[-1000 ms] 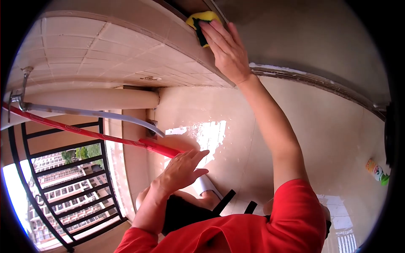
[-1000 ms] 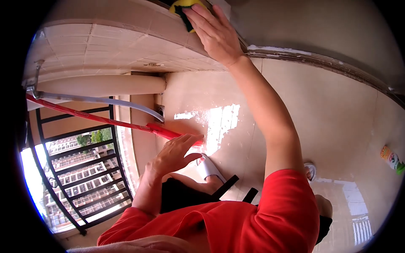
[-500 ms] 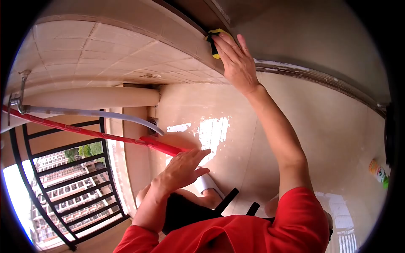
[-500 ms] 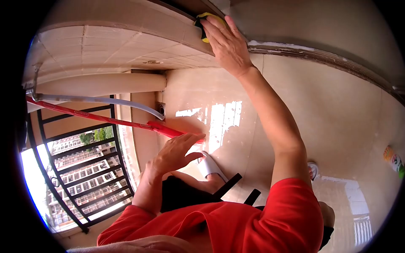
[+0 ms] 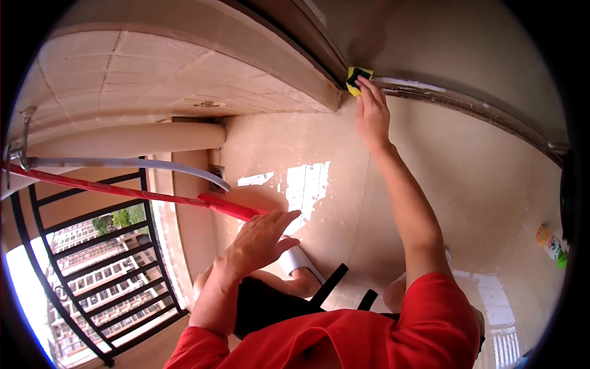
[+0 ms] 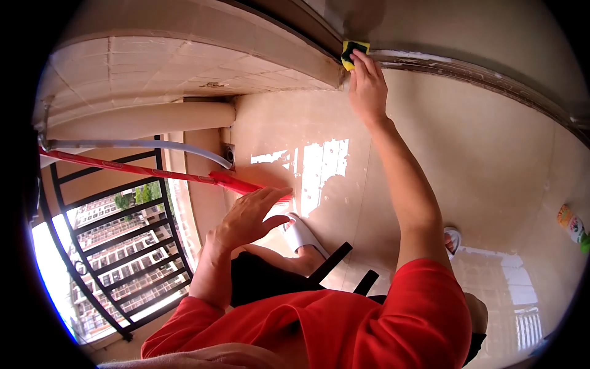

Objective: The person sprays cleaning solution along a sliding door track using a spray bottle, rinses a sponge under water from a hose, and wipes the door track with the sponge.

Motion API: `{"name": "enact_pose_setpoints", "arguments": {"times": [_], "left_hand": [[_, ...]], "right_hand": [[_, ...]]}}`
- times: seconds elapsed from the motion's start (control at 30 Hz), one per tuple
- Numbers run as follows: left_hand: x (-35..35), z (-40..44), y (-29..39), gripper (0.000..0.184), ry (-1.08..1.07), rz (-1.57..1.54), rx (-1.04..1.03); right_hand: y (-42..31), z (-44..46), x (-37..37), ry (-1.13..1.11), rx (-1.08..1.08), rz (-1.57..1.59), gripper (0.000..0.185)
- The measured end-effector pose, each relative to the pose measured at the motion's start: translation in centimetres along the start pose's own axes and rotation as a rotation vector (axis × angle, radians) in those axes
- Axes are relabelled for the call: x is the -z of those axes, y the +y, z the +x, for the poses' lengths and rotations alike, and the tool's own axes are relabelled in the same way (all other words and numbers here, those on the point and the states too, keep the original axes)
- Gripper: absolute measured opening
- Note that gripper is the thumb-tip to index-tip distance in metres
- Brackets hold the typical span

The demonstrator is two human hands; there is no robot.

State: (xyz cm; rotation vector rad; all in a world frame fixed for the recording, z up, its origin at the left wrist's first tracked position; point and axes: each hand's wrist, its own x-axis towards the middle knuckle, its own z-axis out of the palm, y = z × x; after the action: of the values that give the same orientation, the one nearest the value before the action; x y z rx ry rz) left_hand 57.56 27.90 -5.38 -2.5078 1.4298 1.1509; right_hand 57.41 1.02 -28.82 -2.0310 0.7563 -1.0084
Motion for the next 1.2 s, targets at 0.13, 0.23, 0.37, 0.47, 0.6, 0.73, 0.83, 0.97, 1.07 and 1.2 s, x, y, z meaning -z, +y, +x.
{"name": "enact_pose_setpoints", "arguments": {"times": [0.13,0.23,0.37,0.47,0.6,0.73,0.83,0.97,1.07,1.2], "left_hand": [[0.1,0.1,0.5,0.05,0.08,0.002,-0.061],[0.1,0.0,0.9,0.05,0.082,0.015,-0.071],[0.0,-0.3,1.0,0.051,0.097,0.016,-0.089],[0.0,-0.5,1.0,0.05,0.074,0.02,-0.057],[-0.4,-0.7,0.5,0.05,0.058,0.031,-0.037],[-0.2,-0.4,0.2,0.05,-0.018,0.017,0.018],[0.1,-0.1,0.4,0.05,-0.033,0.019,0.023],[-0.3,-0.5,-0.1,0.049,0.057,0.016,-0.029],[-0.2,-0.6,-0.2,0.049,0.068,0.002,-0.045],[-0.2,-0.5,-0.2,0.05,0.068,0.012,-0.051]], "right_hand": [[-1.3,-0.5,0.7,0.018,-0.943,1.043,0.024],[-0.7,-1.7,0.6,0.05,-1.239,1.437,0.03],[0.3,-2.8,0.7,0.07,-1.266,1.451,0.03],[1.4,-2.3,0.6,0.137,-1.281,1.434,0.029],[2.4,-0.8,-0.8,0.179,-1.293,1.523,0.027],[2.0,2.1,-4.1,0.166,-1.28,1.631,0.024],[0.8,5.0,-4.4,0.25,-1.363,1.546,0.023],[-0.3,3.2,-0.9,0.056,-1.117,1.66,0.028],[1.3,0.9,-0.4,-0.035,-1.155,1.519,0.031],[1.3,-1.1,0.0,0.096,-1.101,1.327,0.028]]}}
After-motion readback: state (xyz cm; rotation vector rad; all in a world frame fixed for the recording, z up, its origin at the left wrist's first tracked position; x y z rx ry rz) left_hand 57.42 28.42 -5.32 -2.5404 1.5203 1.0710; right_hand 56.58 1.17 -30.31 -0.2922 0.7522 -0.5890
